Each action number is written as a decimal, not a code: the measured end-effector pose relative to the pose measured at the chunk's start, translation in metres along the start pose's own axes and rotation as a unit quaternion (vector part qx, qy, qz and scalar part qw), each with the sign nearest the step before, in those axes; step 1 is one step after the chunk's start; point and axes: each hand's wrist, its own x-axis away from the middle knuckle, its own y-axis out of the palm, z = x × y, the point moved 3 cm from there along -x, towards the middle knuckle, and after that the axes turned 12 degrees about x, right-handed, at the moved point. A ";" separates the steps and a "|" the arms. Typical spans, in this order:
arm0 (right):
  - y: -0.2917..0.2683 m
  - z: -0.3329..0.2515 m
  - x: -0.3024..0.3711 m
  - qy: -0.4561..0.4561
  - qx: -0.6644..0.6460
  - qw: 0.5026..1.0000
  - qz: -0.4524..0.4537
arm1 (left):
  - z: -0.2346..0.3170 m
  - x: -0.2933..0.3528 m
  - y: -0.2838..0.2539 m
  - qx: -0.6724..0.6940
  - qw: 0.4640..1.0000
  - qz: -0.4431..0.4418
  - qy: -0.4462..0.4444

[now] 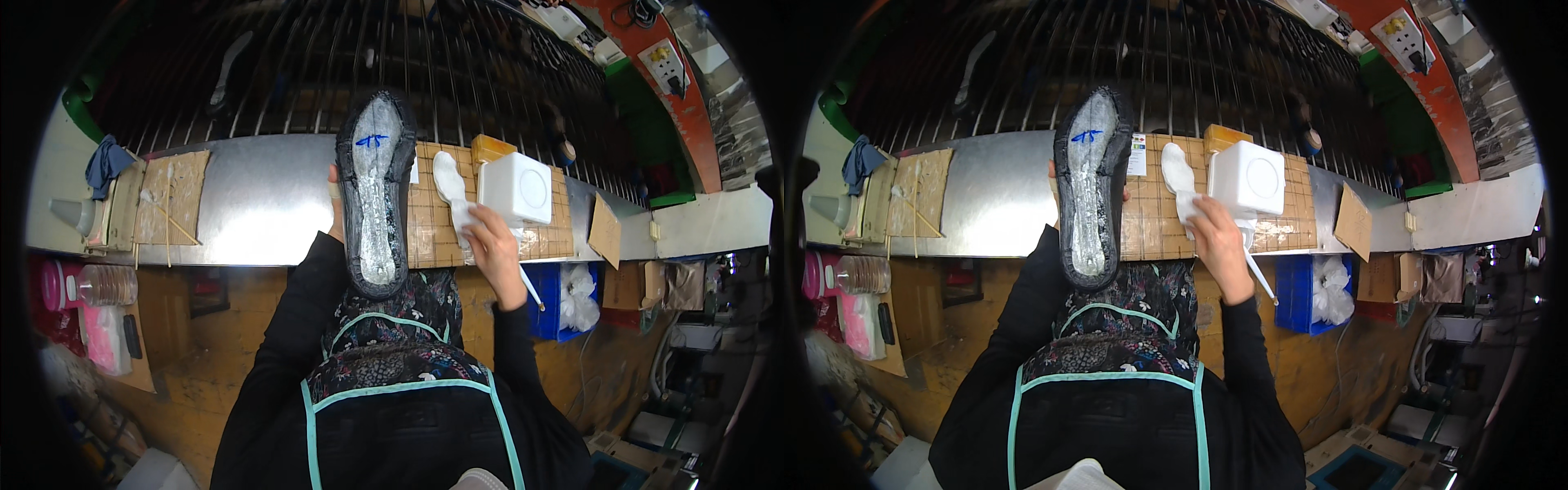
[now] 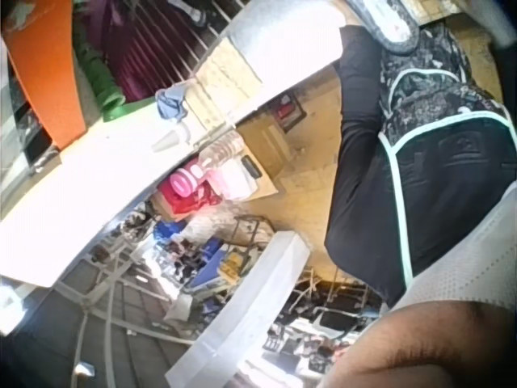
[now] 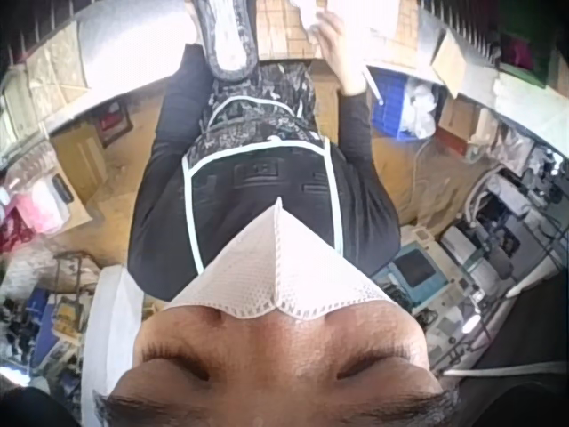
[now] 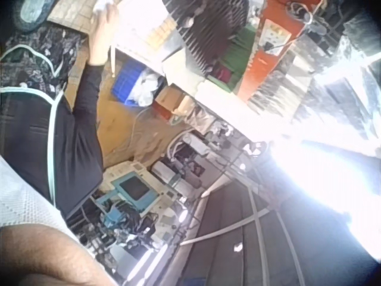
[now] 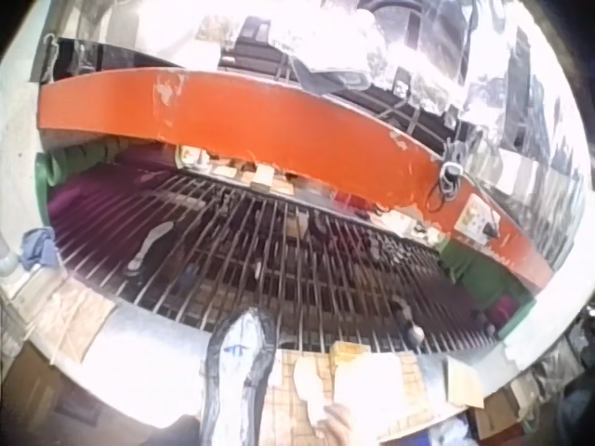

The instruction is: The person applies a white substance to the soles of two different shoes using a small brush. They handle a black shoe first, then a blue sandal, applying the substance to the sole of each and placing them on a drying rack.

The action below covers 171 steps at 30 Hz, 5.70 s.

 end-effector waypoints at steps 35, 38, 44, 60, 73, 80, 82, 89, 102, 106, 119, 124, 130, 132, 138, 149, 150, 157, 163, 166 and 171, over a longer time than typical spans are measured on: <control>-0.004 -0.057 -0.143 0.108 -0.396 0.899 0.155 | -0.019 0.014 0.038 -0.206 0.977 0.021 0.044; -0.009 -0.057 -0.144 0.079 -0.186 0.963 0.178 | -0.019 0.017 0.032 -0.206 0.978 0.023 0.020; -0.015 -0.053 -0.140 0.137 -0.166 0.969 0.124 | -0.023 0.023 0.025 -0.213 0.976 0.019 -0.041; -0.027 -0.027 -0.136 0.140 -0.247 0.956 0.075 | -0.029 0.023 0.043 -0.170 0.981 -0.015 -0.090; -0.023 -0.011 -0.148 0.084 -0.197 0.952 0.217 | -0.026 0.023 0.045 -0.197 0.979 -0.025 -0.051; -0.026 -0.042 -0.090 -0.097 -0.069 0.980 0.162 | -0.025 0.019 0.050 -0.189 0.981 -0.017 -0.037; -0.027 -0.048 -0.079 -0.084 -0.078 0.983 0.145 | -0.025 0.018 0.052 -0.189 0.981 -0.017 -0.037; -0.031 -0.086 -0.046 -0.091 -0.079 0.989 0.089 | -0.021 0.012 0.047 -0.161 0.986 -0.014 -0.039; -0.035 -0.087 -0.049 -0.114 -0.097 0.987 -0.059 | -0.021 0.012 0.037 -0.137 0.988 -0.005 -0.076; -0.029 -0.089 -0.048 -0.128 -0.080 0.983 -0.105 | -0.023 0.014 0.041 -0.143 0.988 0.020 -0.060; -0.028 -0.089 -0.025 -0.168 -0.054 0.964 -0.197 | -0.021 0.012 0.044 -0.126 0.991 0.032 -0.013; -0.024 -0.092 -0.029 -0.132 -0.093 0.983 -0.091 | -0.021 0.014 0.044 -0.145 0.989 0.020 -0.028; -0.009 -0.062 -0.087 -0.039 -0.013 0.999 0.010 | -0.029 0.014 0.058 -0.170 0.985 -0.002 0.011; -0.010 -0.055 -0.103 -0.013 0.000 1.000 0.018 | -0.030 0.016 0.060 -0.158 0.987 0.007 -0.016; -0.017 -0.069 -0.080 -0.119 -0.049 0.990 -0.050 | -0.028 0.011 0.061 -0.208 0.978 -0.003 0.002; -0.032 -0.048 -0.063 -0.080 -0.318 0.945 0.006 | -0.022 0.012 0.042 -0.176 0.984 -0.005 0.019; -0.031 -0.045 -0.049 -0.079 -0.446 0.891 -0.008 | -0.019 0.011 0.034 -0.165 0.986 -0.002 0.025; 0.037 -0.039 0.036 0.326 -0.457 0.827 0.047 | -0.004 0.007 0.006 -0.258 0.956 0.137 -0.001; 0.036 -0.047 0.058 0.167 -0.127 0.963 0.167 | 0.004 -0.081 0.028 0.068 0.987 0.071 -0.128; 0.042 -0.028 0.040 0.181 -0.017 0.971 0.154 | 0.013 -0.152 0.027 0.089 0.981 0.102 -0.140; 0.066 -0.018 0.010 0.194 0.074 0.969 0.136 | 0.007 -0.222 0.018 0.105 0.976 0.157 -0.106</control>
